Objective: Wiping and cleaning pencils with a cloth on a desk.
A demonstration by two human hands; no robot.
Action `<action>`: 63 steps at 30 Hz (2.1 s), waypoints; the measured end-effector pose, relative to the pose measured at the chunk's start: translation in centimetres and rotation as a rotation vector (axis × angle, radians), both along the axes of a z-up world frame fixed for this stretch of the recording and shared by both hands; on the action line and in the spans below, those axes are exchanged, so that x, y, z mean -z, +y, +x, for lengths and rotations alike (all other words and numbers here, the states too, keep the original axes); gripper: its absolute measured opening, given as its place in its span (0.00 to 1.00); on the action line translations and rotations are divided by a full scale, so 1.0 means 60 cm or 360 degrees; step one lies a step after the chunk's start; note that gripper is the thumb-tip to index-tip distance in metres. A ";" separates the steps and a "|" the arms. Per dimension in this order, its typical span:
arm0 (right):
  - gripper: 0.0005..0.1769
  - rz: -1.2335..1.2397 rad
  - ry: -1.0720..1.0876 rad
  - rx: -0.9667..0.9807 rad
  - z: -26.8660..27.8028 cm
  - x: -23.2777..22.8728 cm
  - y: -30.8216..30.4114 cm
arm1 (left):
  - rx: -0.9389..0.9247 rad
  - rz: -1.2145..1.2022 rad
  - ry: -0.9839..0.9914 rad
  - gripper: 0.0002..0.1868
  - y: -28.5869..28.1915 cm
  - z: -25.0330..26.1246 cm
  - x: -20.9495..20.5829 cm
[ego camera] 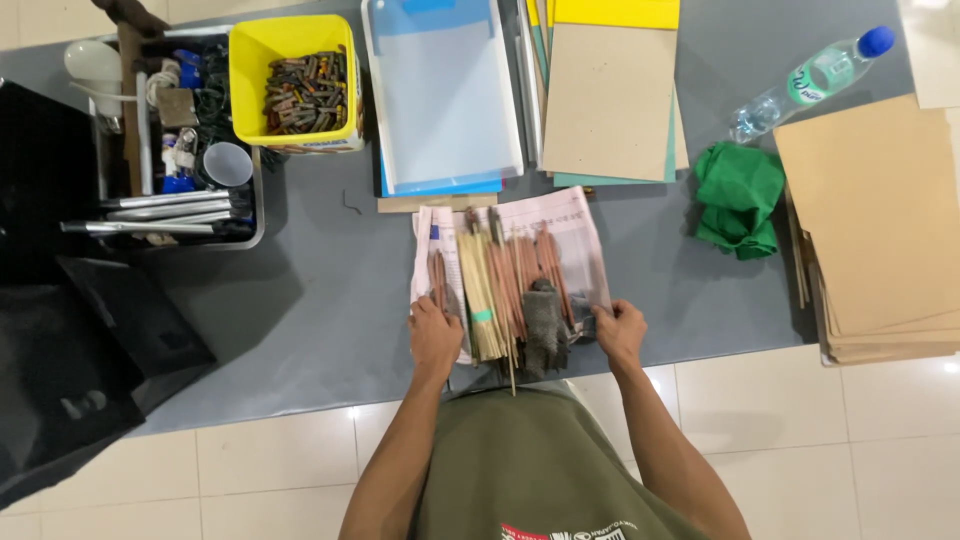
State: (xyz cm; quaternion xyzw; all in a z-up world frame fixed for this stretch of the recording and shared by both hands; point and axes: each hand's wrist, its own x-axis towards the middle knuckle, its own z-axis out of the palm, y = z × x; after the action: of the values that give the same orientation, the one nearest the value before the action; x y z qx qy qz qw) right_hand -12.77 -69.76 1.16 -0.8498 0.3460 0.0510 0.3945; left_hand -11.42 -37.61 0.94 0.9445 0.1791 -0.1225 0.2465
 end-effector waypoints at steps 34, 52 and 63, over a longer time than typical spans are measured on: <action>0.28 0.0094 0.0040 -0.0465 -0.039 -0.112 0.047 | -0.0184 0.0000 -0.0022 0.14 0.170 -0.014 0.001; 0.37 0.2004 -0.0479 0.0130 -0.059 -0.166 -0.043 | 0.0046 0.0648 -0.0650 0.28 0.063 0.003 -0.049; 0.33 0.1943 -0.0135 0.0374 -0.093 -0.152 -0.041 | 0.0663 -0.0062 -0.0054 0.20 -0.213 0.062 -0.046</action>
State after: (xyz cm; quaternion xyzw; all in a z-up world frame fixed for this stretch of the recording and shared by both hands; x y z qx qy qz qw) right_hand -18.37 -72.25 10.28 -0.4284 0.3297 0.1619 0.8256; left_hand -7.72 -50.41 3.70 0.9581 -0.0266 -0.1582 0.2372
